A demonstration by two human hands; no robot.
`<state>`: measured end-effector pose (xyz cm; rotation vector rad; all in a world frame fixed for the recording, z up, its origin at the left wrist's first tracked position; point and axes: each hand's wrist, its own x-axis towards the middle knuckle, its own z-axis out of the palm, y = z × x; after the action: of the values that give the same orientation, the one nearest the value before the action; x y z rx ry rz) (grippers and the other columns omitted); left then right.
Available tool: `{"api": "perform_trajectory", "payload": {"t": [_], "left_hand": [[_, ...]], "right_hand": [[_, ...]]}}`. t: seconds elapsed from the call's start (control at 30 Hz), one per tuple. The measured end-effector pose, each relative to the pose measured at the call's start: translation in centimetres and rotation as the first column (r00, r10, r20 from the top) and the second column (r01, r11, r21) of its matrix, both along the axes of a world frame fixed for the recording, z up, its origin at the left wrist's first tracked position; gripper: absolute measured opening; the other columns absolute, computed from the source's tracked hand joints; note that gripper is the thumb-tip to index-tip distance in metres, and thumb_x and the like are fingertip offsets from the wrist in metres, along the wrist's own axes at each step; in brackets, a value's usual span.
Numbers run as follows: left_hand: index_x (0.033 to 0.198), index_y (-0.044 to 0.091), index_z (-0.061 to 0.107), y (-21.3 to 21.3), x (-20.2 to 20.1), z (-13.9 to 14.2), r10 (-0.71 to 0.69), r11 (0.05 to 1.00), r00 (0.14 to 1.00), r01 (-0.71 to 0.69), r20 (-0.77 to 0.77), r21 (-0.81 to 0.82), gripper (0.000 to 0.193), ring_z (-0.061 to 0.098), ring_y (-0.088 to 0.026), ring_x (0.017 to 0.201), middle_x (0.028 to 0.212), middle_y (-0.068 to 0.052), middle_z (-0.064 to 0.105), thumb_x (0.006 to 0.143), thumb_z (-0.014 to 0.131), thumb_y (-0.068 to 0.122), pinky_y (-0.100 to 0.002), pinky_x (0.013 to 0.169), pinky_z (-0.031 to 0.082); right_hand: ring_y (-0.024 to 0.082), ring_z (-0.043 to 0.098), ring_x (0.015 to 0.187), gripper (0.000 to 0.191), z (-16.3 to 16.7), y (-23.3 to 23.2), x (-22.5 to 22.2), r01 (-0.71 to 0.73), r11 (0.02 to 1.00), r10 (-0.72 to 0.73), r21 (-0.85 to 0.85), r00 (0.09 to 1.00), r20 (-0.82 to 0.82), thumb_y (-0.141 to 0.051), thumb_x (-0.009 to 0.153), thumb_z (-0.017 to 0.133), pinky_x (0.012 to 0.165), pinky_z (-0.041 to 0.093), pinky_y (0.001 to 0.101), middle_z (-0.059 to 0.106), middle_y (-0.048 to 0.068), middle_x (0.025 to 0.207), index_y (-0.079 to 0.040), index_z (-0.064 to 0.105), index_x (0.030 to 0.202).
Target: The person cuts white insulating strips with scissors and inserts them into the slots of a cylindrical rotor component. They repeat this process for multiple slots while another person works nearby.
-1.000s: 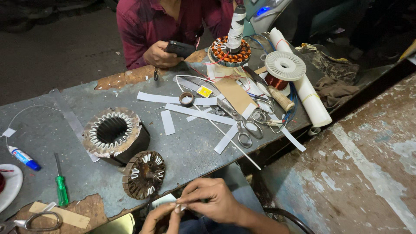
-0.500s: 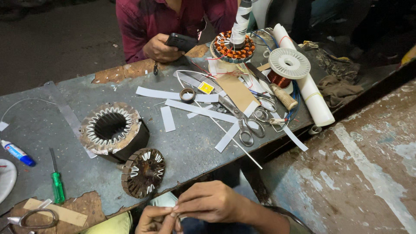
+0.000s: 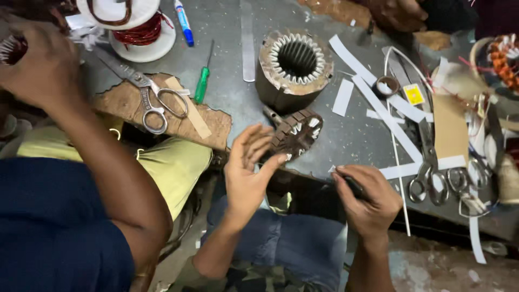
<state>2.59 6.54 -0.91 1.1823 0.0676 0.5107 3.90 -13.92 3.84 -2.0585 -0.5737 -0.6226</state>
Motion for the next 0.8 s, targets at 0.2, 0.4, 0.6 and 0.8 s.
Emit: {"api": "perform_trajectory", "payload": {"t": [0.2, 0.4, 0.6, 0.8], "left_hand": [[0.127, -0.006, 0.068, 0.0, 1.3, -0.1, -0.110, 0.976, 0.989, 0.090, -0.095, -0.197, 0.038, 0.071, -0.015, 0.100, 0.114, -0.016, 0.074, 0.090, 0.076, -0.009, -0.029, 0.088, 0.061], [0.124, -0.005, 0.073, 2.1, 1.9, 0.7, -0.088, 0.995, 0.996, 0.088, -0.001, 0.048, 0.034, 0.069, -0.012, 0.101, 0.117, -0.010, 0.071, 0.090, 0.078, -0.006, -0.025, 0.088, 0.058], [0.125, -0.004, 0.071, 1.6, 2.6, 0.6, -0.155, 0.975, 0.987, 0.160, 0.044, -0.152, 0.032, 0.068, -0.013, 0.106, 0.122, -0.009, 0.070, 0.093, 0.074, -0.002, -0.026, 0.094, 0.059], [0.123, -0.004, 0.072, 2.2, 2.9, -0.1, -0.192, 0.971, 0.981, 0.191, 0.004, -0.143, 0.028, 0.069, -0.014, 0.108, 0.122, -0.010, 0.071, 0.095, 0.073, 0.000, -0.026, 0.096, 0.059]], "right_hand": [[0.023, 0.073, 0.091, 0.022, 0.9, 2.4, 1.7, -0.033, 0.996, 0.040, -0.087, 0.996, 0.083, 0.007, 0.082, 0.083, 0.082, 0.058, 0.0318, 0.074, 0.013, 0.099, 0.001, 0.074, 0.100], [0.025, 0.071, 0.096, 0.024, 2.2, 6.1, 3.0, -0.096, 0.988, 0.113, -0.124, 0.984, 0.139, 0.006, 0.081, 0.084, 0.085, 0.057, 0.0342, 0.072, 0.010, 0.100, -0.001, 0.073, 0.101], [0.025, 0.071, 0.097, 0.025, 2.4, 7.5, 4.6, -0.123, 0.980, 0.150, -0.159, 0.974, 0.170, 0.006, 0.082, 0.085, 0.084, 0.058, 0.0333, 0.072, 0.010, 0.102, -0.002, 0.074, 0.103], [0.024, 0.071, 0.094, 0.025, 2.0, 8.2, 4.9, -0.053, 0.985, 0.090, -0.164, 0.969, 0.228, 0.007, 0.084, 0.085, 0.082, 0.058, 0.0333, 0.072, 0.011, 0.101, -0.002, 0.074, 0.104]]}}
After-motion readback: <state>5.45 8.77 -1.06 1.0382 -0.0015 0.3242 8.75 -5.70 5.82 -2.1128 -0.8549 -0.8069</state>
